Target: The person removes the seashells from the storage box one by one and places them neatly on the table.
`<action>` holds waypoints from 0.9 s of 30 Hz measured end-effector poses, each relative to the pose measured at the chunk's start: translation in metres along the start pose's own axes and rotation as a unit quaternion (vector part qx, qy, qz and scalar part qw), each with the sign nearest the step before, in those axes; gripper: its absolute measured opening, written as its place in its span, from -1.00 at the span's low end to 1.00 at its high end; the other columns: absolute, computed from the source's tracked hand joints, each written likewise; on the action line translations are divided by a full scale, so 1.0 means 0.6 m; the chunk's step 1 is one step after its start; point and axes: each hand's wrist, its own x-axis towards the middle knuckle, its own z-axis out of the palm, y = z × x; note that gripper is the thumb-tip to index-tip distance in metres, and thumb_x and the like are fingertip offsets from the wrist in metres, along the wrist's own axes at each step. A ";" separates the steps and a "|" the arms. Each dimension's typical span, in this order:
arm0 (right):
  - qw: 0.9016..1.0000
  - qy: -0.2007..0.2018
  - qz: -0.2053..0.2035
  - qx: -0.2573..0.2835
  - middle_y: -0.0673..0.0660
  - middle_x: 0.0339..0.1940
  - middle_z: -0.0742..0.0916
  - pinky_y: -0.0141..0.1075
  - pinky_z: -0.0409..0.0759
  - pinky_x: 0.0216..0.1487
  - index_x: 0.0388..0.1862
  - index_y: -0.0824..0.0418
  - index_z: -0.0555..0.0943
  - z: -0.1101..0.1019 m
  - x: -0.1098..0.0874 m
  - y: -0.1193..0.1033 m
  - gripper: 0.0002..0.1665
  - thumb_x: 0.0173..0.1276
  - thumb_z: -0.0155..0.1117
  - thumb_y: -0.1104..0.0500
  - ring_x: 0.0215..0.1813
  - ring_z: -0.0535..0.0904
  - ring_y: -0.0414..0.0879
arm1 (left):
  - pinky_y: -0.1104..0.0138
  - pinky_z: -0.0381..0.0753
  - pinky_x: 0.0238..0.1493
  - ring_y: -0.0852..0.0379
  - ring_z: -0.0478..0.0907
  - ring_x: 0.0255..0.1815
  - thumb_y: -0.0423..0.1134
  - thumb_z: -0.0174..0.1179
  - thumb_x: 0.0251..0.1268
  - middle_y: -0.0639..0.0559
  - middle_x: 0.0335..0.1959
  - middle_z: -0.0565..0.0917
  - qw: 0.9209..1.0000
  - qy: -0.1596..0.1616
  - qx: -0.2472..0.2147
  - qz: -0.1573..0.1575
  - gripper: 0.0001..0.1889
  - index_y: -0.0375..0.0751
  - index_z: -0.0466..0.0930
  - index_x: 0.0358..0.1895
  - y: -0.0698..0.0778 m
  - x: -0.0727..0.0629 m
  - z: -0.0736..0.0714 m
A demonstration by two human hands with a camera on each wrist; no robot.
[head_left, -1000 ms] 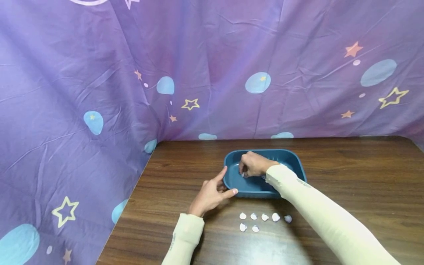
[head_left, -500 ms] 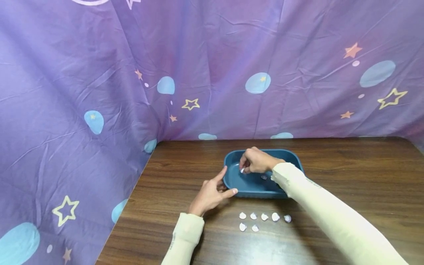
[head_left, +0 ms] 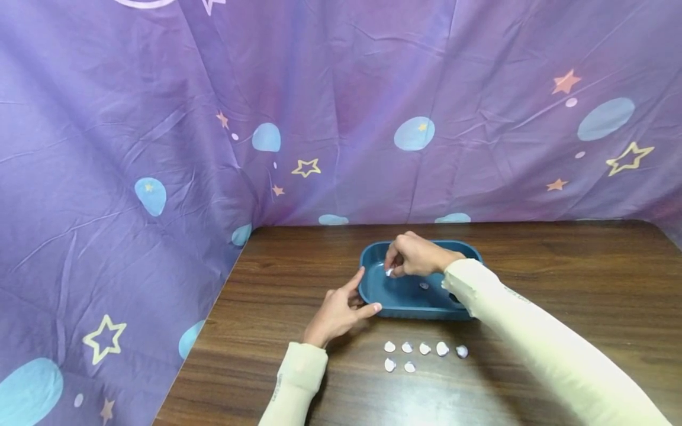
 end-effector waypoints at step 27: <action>0.997 0.062 -0.044 0.026 -0.21 -0.42 0.74 -0.42 0.68 -0.36 -0.32 -0.05 0.81 -0.017 -0.083 -0.064 -0.83 0.17 0.49 0.25 -0.40 0.57 -0.41 | 0.20 0.67 0.27 -0.01 0.68 0.21 0.10 0.39 0.23 -0.27 0.22 0.64 1.000 0.003 -0.001 0.005 -0.04 0.01 0.05 0.61 0.002 -0.002 0.001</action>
